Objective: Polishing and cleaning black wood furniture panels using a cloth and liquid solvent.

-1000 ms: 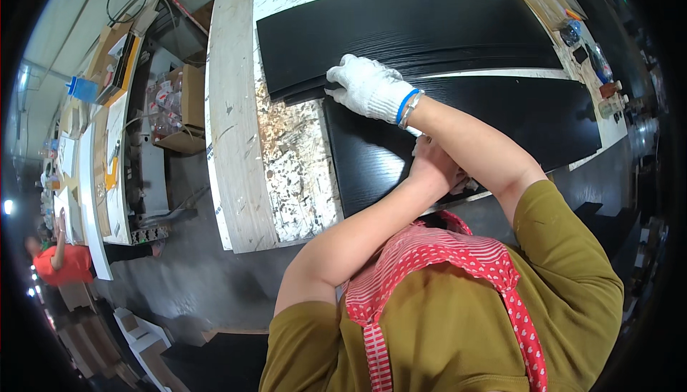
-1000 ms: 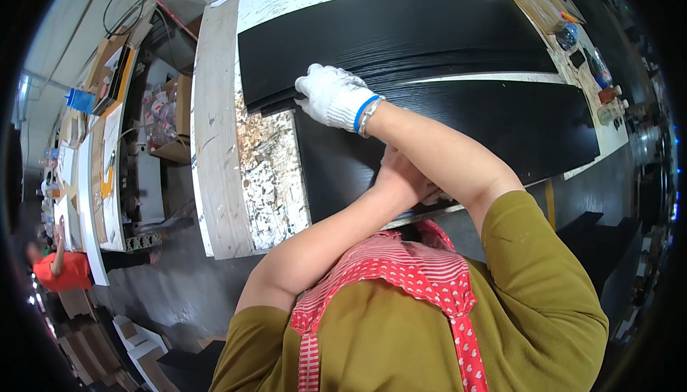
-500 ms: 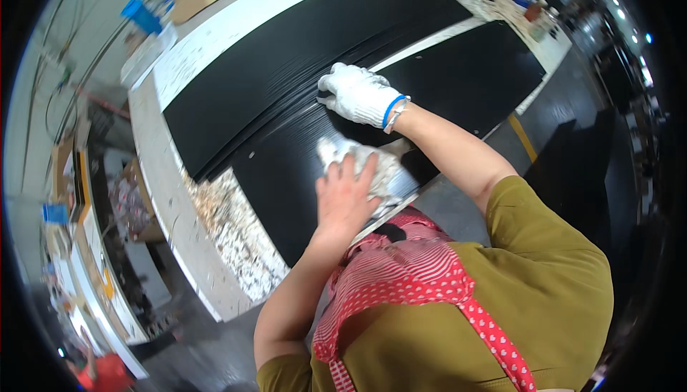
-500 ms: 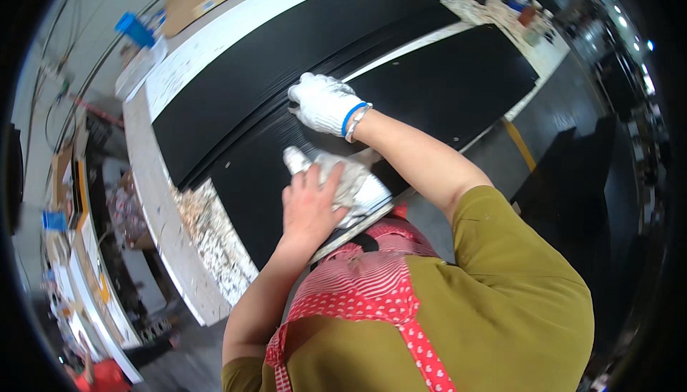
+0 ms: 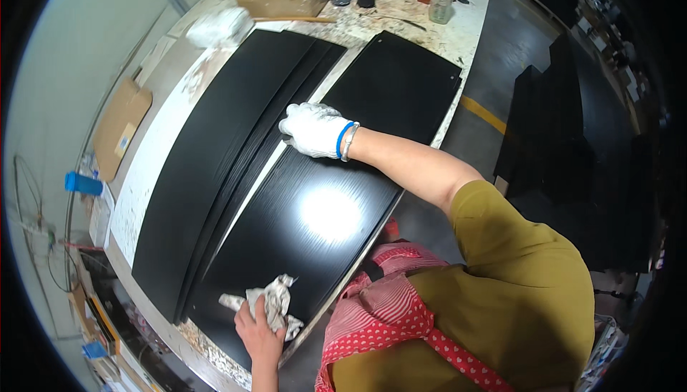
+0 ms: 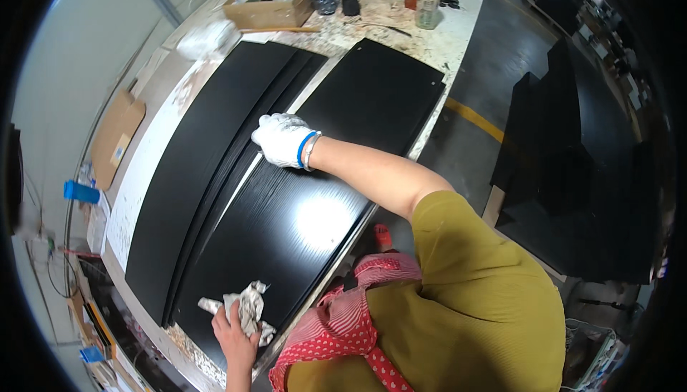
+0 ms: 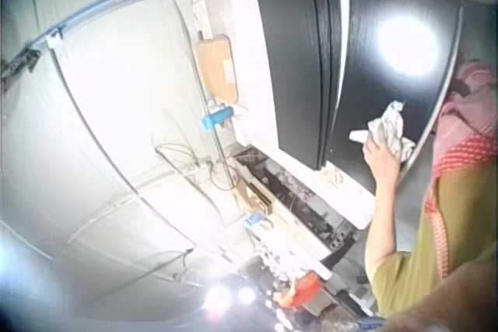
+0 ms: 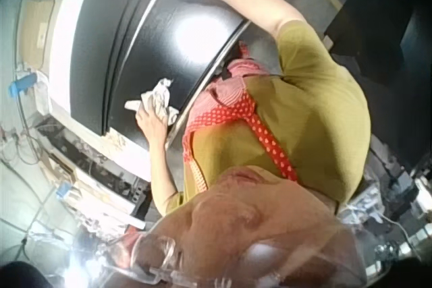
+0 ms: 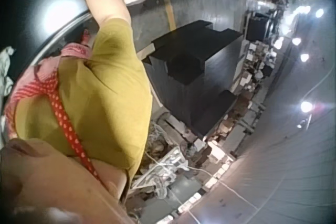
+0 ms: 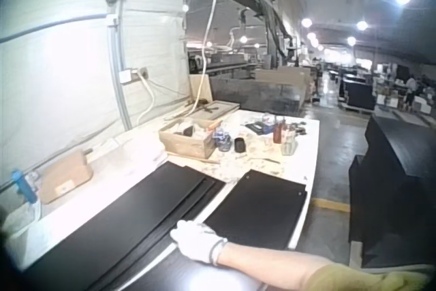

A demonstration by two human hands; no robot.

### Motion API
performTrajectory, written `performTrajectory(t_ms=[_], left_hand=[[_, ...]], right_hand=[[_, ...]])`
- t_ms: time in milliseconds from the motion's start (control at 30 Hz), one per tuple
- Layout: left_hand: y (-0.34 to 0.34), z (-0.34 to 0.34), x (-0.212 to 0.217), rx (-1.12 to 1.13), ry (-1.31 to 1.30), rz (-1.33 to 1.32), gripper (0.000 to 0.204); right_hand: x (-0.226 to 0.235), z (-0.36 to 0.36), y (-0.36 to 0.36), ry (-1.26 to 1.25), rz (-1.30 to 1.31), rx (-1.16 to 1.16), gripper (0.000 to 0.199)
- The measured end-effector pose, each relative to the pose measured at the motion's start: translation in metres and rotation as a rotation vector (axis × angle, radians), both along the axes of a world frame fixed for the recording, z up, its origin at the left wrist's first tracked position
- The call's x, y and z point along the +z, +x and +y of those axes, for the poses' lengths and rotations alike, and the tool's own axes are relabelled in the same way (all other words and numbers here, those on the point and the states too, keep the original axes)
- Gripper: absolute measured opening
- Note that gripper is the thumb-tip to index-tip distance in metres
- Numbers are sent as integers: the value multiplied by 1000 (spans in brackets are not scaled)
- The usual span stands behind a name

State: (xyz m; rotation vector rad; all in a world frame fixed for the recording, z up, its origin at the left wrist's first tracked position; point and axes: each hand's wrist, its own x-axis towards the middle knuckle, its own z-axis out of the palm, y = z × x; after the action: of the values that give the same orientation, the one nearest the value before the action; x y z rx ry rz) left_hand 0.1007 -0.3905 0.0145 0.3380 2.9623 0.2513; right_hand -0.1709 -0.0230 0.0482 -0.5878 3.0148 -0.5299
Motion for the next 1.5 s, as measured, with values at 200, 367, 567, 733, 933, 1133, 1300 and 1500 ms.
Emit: performTrajectory(t_ms=[200, 367, 567, 733, 933, 1133, 1300, 1500], left_hand=[[3, 5, -4, 68, -37, -16, 81], [5, 1, -9, 46, -280, -42, 73], [8, 1, -5, 95, -96, -111, 85], [5, 6, -5, 99, -128, -99, 82], [7, 22, 10, 153, -135, -108, 79], [-30, 116, 26, 370, 2, 163, 74], [-107, 185, -19, 123, 65, 423, 64], [-130, 116, -42, 229, 65, 453, 55]], right_hand=[[-9, 141, -51, 13, 93, -83, 23], [-30, 255, -107, 113, 132, -205, 28], [-13, 323, -136, 265, 201, -391, 29], [-19, 314, -133, 72, 9, -180, 36], [-11, 316, -124, -48, 214, -555, 40], [-41, 210, -35, -1191, -179, -333, 52], [-78, 161, -14, -1203, -113, -341, 52], [-96, 168, -20, -1093, -21, -386, 47]])
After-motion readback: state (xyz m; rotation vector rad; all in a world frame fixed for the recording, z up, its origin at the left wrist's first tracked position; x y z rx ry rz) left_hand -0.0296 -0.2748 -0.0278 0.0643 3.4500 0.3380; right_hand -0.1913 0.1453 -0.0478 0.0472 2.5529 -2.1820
